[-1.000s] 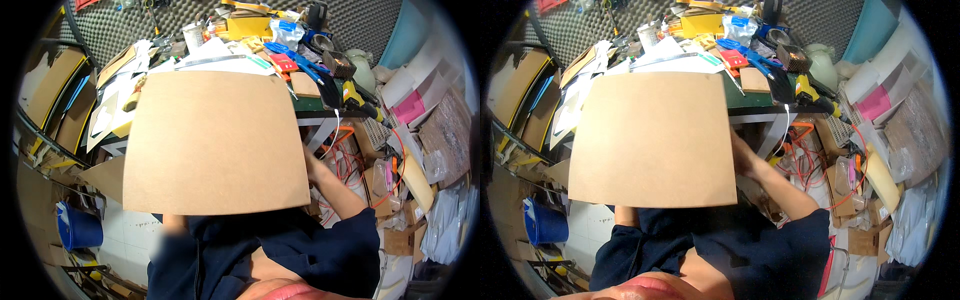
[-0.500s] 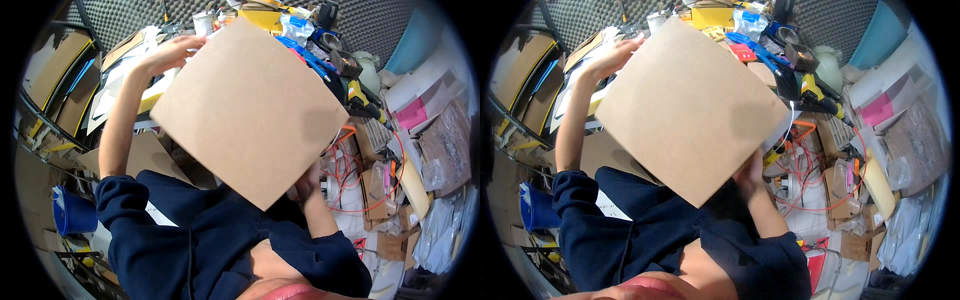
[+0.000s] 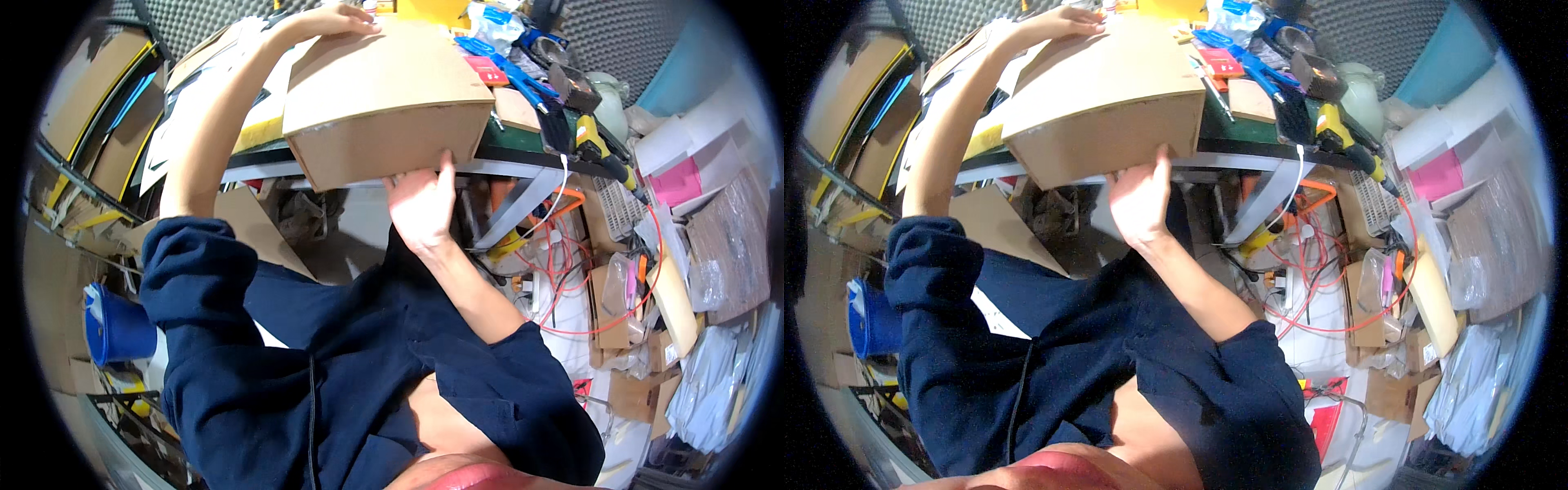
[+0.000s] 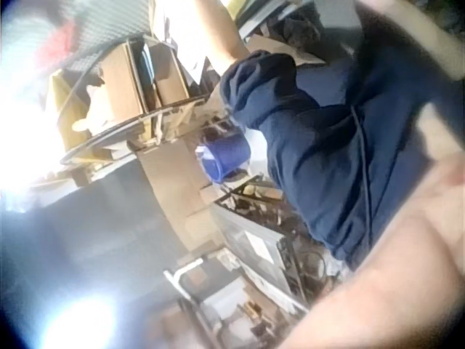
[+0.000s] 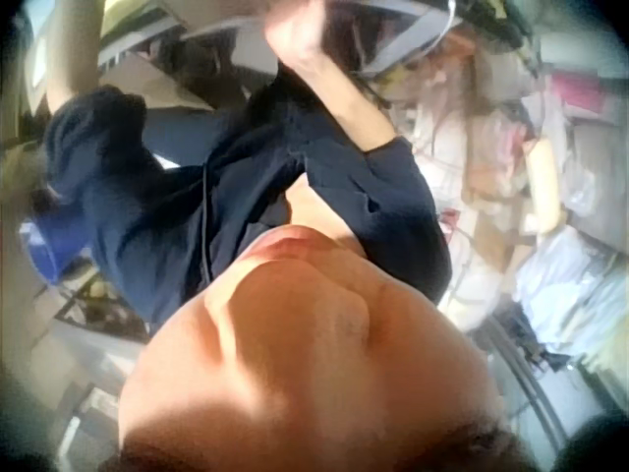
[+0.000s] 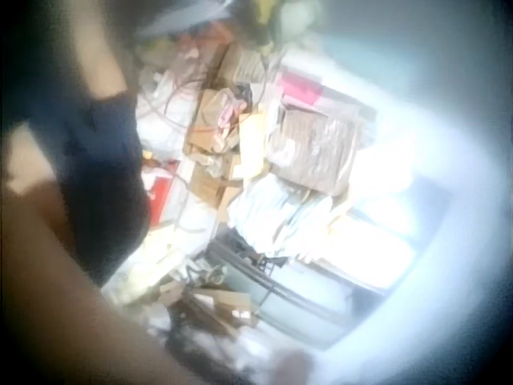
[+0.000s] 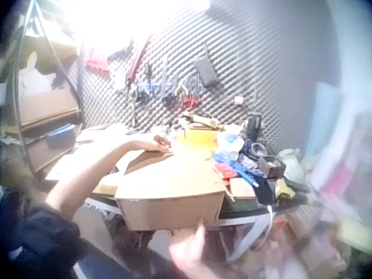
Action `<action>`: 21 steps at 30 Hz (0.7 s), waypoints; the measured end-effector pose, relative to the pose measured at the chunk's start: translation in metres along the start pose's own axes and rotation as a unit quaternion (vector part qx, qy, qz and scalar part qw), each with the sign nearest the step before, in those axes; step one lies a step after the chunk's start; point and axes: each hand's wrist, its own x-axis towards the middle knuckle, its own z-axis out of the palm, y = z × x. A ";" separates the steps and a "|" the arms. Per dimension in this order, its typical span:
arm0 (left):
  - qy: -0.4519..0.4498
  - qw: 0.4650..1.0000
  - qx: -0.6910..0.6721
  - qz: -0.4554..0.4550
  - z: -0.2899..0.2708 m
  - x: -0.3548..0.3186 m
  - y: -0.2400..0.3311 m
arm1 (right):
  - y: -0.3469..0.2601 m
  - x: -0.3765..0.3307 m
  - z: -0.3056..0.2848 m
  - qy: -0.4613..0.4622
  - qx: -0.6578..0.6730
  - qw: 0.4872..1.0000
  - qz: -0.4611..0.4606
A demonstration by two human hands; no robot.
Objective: The person sits on the floor in a workshop and uses a pneumatic nail gun to fasten a curved cardboard piece to a metal frame. They repeatedly align the cardboard, fire the nail gun, and inspect the joint before moving to the next section.
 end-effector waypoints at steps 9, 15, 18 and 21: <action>-0.022 0.995 -0.088 0.030 -0.036 -0.100 0.123 | 0.015 0.012 -0.020 -0.007 -0.068 0.998 0.011; 0.075 0.994 -0.009 0.080 -0.004 -0.183 0.139 | 0.015 0.008 -0.024 -0.018 -0.065 0.997 0.024; 0.143 0.989 0.035 0.015 0.004 -0.200 0.139 | 0.014 0.010 -0.033 -0.018 -0.083 0.996 0.034; 0.193 0.979 0.070 -0.007 -0.001 -0.214 0.118 | 0.005 0.011 -0.038 -0.053 -0.134 0.988 0.046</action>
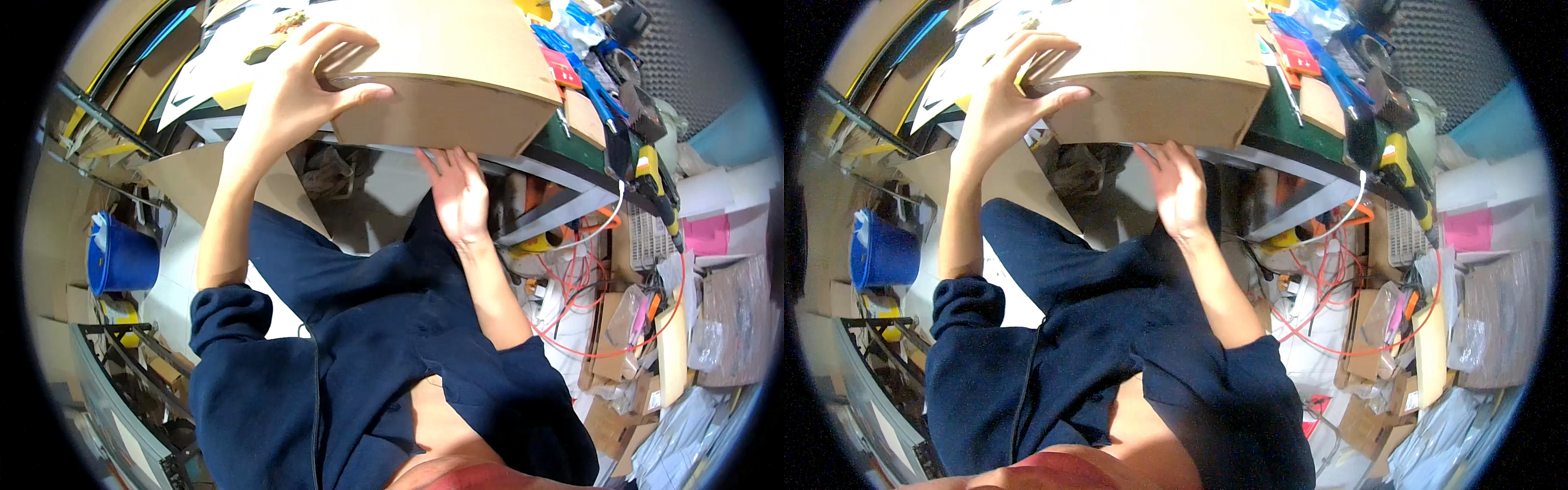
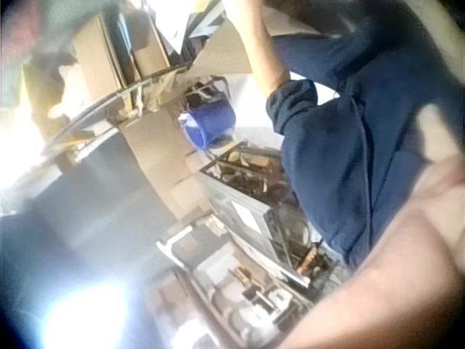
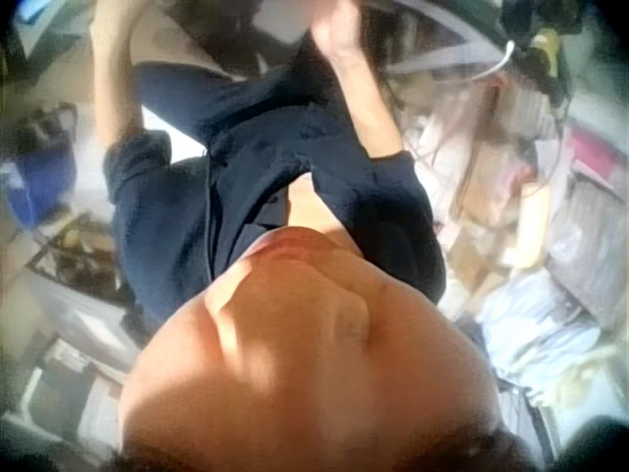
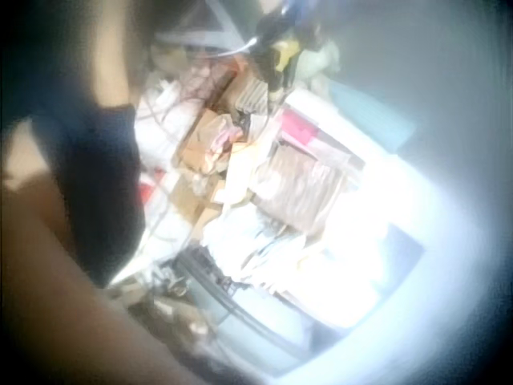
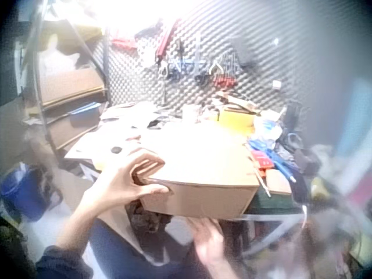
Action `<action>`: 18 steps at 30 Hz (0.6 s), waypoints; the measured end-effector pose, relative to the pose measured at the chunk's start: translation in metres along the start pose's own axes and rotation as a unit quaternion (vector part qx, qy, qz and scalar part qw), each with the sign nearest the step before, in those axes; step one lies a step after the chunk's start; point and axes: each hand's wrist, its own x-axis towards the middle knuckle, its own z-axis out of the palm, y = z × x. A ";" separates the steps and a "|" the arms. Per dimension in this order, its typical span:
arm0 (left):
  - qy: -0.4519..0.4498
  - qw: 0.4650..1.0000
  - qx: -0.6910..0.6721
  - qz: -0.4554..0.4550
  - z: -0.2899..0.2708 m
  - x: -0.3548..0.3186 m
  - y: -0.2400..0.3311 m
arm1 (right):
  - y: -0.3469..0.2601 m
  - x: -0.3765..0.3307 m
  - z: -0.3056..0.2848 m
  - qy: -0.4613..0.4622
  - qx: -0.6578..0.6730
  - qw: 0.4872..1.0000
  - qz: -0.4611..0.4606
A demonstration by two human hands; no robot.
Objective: The person sits on the floor in a workshop and uses a pneumatic nail gun to fasten a curved cardboard piece to a metal frame. They repeatedly align the cardboard, fire the nail gun, and inspect the joint before moving to the next section.
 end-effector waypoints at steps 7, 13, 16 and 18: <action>0.116 0.993 -0.034 0.016 0.011 -0.027 -0.025 | -0.072 -0.039 0.005 -0.012 -0.422 0.897 -0.129; 0.185 0.979 -0.027 0.076 0.056 0.027 0.067 | -0.131 0.042 0.020 0.097 -0.436 0.814 -0.371; 0.188 0.977 0.048 0.086 0.093 0.053 0.094 | -0.130 0.063 0.022 0.052 -0.410 0.858 -0.304; 0.170 0.982 0.054 0.064 0.099 0.059 0.097 | -0.128 0.063 0.024 0.065 -0.390 0.879 -0.267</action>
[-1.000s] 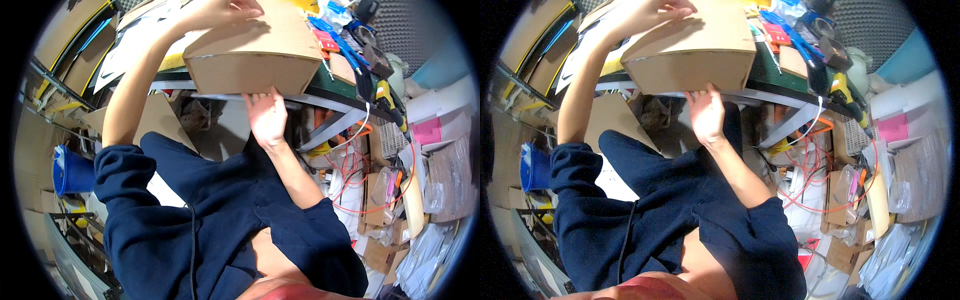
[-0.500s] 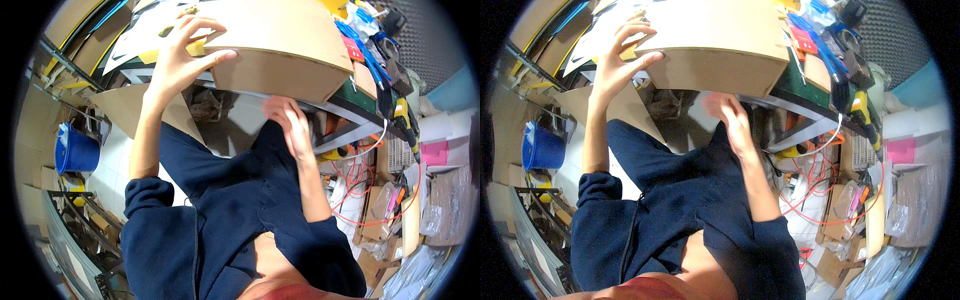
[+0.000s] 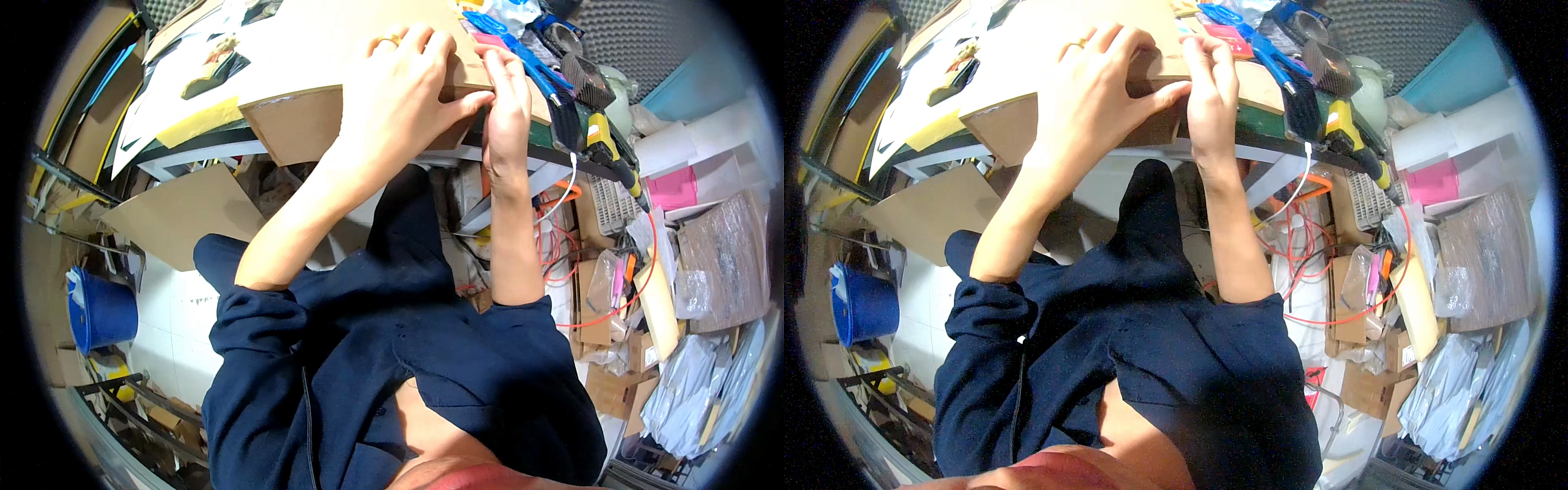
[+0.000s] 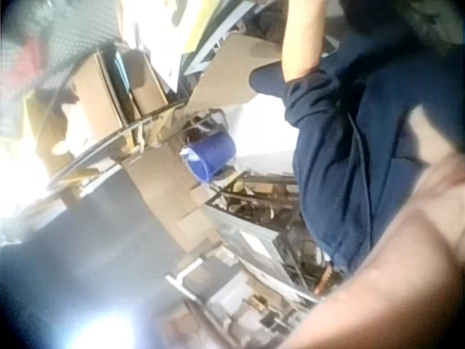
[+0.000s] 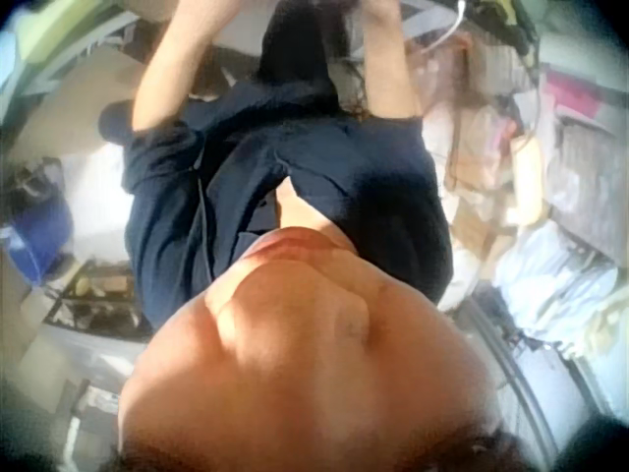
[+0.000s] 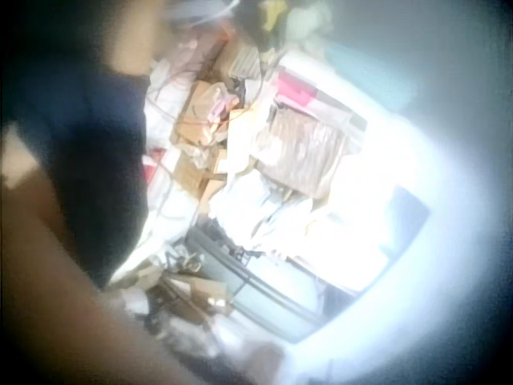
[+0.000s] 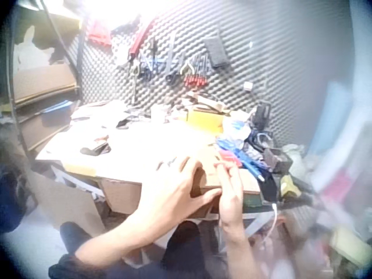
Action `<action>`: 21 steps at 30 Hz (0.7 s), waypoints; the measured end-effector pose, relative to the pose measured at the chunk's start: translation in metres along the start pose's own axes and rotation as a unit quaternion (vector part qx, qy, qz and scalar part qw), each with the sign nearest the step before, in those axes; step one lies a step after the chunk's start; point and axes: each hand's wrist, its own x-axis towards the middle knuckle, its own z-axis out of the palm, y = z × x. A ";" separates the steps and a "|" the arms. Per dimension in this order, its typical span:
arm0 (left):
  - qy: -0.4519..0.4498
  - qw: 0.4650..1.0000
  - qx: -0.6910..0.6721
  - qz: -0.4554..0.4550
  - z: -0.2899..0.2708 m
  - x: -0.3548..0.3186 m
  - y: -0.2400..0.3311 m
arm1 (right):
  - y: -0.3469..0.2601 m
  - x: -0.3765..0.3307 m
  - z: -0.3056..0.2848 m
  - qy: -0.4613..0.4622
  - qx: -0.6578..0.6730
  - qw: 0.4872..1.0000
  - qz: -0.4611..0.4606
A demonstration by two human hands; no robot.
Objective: The person sits on the floor in a workshop and uses a pneumatic nail gun to fasten a curved cardboard piece to a metal frame. They repeatedly align the cardboard, fire the nail gun, and inspect the joint before moving to the next section.
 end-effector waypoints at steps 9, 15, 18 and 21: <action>-0.031 0.996 0.053 -0.069 -0.064 -0.026 -0.048 | -0.007 -0.003 -0.005 -0.012 -0.014 1.000 0.026; -0.019 0.988 -0.028 -0.152 -0.103 -0.060 -0.098 | -0.011 -0.004 -0.005 0.009 -0.045 0.998 0.047; -0.031 0.978 -0.116 -0.169 -0.105 -0.070 -0.105 | -0.013 -0.003 -0.003 0.014 -0.049 0.997 0.052; -0.011 0.979 -0.161 -0.125 -0.100 -0.078 -0.122 | -0.018 -0.004 -0.001 0.017 -0.071 0.995 0.068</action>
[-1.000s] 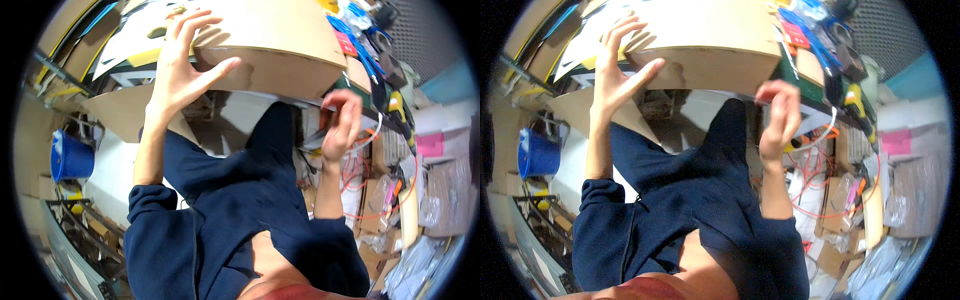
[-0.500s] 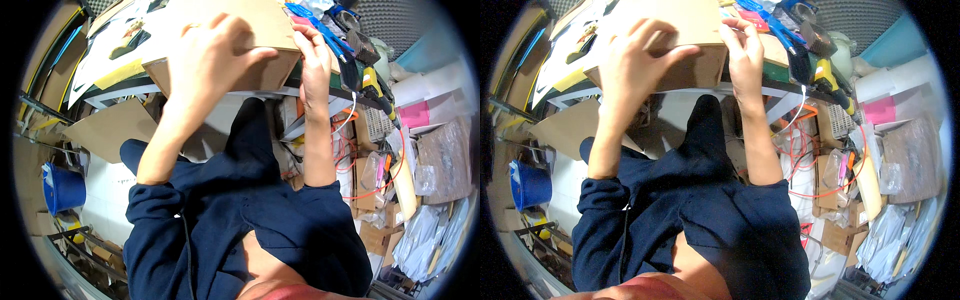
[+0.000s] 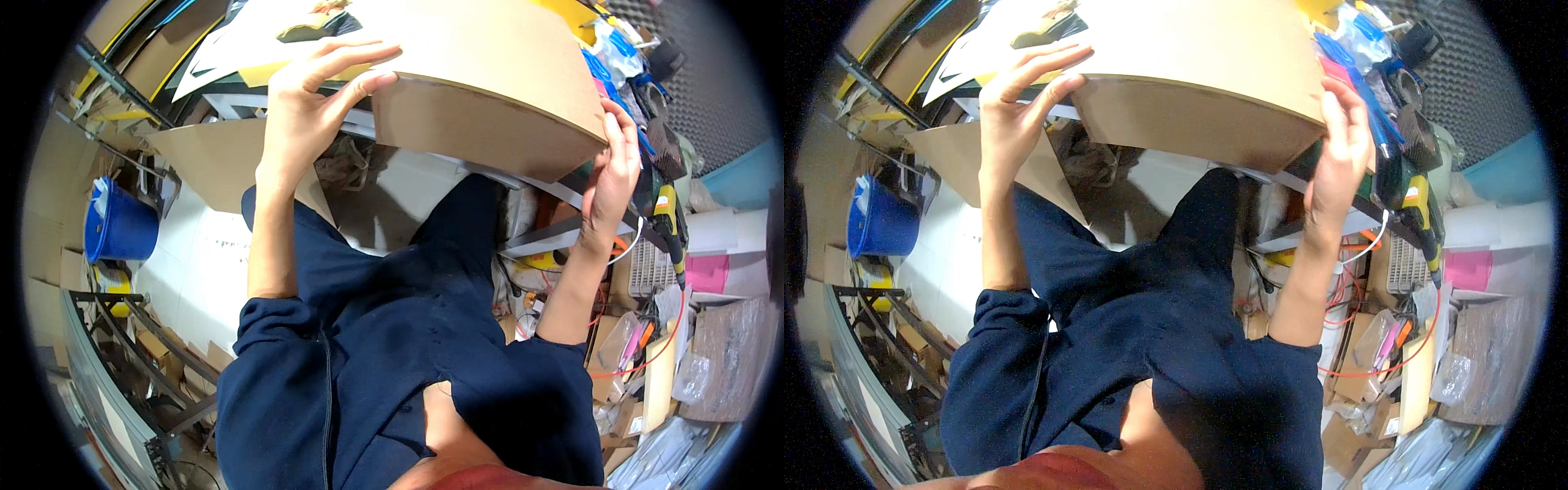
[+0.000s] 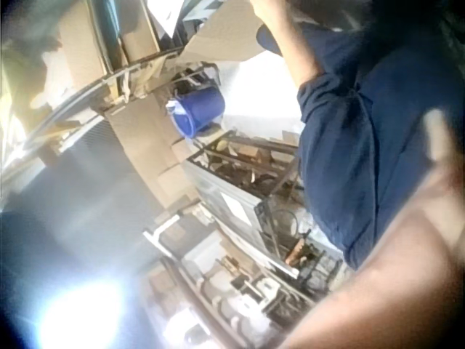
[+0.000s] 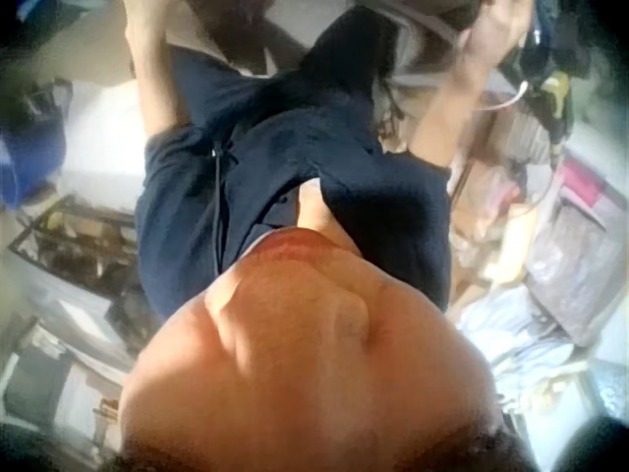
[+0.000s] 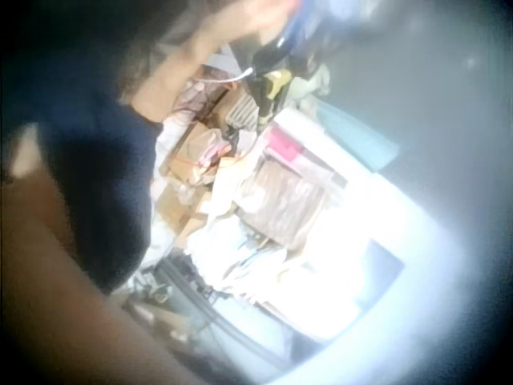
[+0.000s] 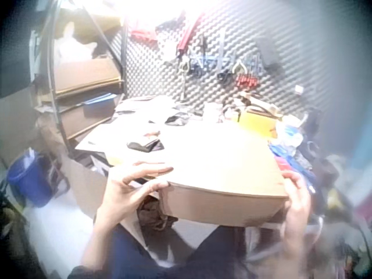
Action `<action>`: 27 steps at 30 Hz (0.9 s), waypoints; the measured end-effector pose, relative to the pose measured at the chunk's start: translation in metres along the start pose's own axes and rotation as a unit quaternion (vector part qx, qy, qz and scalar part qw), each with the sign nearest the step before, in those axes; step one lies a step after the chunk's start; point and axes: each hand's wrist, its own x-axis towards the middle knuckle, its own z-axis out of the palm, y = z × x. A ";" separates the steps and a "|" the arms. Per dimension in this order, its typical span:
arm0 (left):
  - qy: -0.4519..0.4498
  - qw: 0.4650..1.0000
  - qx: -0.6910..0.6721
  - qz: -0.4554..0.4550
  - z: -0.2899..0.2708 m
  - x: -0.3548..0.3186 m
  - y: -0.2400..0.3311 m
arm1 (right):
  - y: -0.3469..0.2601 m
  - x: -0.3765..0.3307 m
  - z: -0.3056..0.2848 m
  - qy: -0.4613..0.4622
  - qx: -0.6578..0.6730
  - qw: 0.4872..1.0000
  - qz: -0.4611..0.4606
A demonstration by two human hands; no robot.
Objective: The person sits on the floor in a workshop and uses a pneumatic nail gun to fasten a curved cardboard piece to a metal frame. They repeatedly align the cardboard, fire the nail gun, and inspect the joint before moving to the next section.
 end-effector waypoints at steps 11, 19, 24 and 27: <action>0.055 0.990 -0.128 0.002 0.017 -0.016 -0.010 | -0.035 -0.003 -0.170 0.031 -0.641 0.751 -0.156; 0.101 0.988 -0.120 -0.013 0.041 -0.011 -0.008 | -0.012 -0.003 -0.295 -0.081 -0.723 0.685 0.026; 0.096 0.978 -0.182 -0.014 0.038 -0.021 -0.015 | -0.016 0.017 -0.250 -0.138 -0.692 0.709 0.015; 0.087 0.971 -0.220 0.010 0.038 -0.020 -0.020 | -0.008 0.033 -0.270 -0.159 -0.670 0.726 -0.002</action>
